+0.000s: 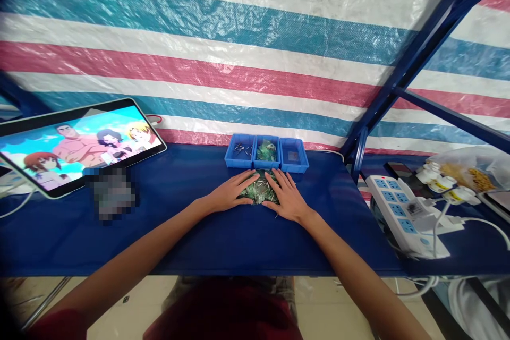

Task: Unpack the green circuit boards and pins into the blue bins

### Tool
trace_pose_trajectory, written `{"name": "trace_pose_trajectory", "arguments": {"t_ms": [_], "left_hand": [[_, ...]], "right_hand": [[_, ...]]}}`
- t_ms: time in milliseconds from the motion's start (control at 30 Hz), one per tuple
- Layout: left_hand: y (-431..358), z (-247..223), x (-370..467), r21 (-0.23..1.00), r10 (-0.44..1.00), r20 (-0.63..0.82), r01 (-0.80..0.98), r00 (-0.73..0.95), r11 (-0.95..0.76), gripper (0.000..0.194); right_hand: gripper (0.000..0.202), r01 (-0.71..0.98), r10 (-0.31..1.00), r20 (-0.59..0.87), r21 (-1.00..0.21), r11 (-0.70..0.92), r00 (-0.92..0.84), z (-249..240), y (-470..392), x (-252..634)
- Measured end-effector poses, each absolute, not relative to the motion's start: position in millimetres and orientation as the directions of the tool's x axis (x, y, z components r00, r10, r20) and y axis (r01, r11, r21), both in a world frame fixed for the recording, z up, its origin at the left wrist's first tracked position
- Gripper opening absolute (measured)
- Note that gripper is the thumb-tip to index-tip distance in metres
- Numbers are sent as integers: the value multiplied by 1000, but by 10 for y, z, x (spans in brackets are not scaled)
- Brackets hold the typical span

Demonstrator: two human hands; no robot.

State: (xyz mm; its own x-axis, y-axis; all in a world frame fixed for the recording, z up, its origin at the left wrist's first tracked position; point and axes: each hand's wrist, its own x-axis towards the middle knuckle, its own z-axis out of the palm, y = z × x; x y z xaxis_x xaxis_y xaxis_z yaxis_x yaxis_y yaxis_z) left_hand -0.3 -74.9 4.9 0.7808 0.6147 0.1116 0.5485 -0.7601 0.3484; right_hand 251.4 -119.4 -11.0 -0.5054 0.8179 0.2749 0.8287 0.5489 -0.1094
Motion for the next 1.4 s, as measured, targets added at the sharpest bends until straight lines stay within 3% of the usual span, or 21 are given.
{"name": "trace_pose_trajectory", "arguments": {"t_ms": [333,733,1000,1133,1233,1400], "left_hand": [[-756,47,-4,325,602,165,533,782,-781,76],[-766,90,-19,371,635,190,544,749,-753,69],[-725,210,24,432,692,433,541,578,-722,39],[-656,255,82,532,739,490,513,462,-673,29],[-613,288,164,662,801,504,451,324,-599,26],[-571,309,326,874,900,366,243,236,-420,40]], "right_hand": [[75,805,794,323,-138,578,-515,-89,-1201,2525],[52,816,804,444,-233,529,-395,-17,-1196,2538],[45,812,799,442,-224,540,-409,193,-986,2371],[43,829,810,430,-210,518,-397,243,-909,2263],[41,809,777,501,-226,543,-382,388,-873,2246],[32,676,763,607,-468,570,-222,632,-828,2207]]}}
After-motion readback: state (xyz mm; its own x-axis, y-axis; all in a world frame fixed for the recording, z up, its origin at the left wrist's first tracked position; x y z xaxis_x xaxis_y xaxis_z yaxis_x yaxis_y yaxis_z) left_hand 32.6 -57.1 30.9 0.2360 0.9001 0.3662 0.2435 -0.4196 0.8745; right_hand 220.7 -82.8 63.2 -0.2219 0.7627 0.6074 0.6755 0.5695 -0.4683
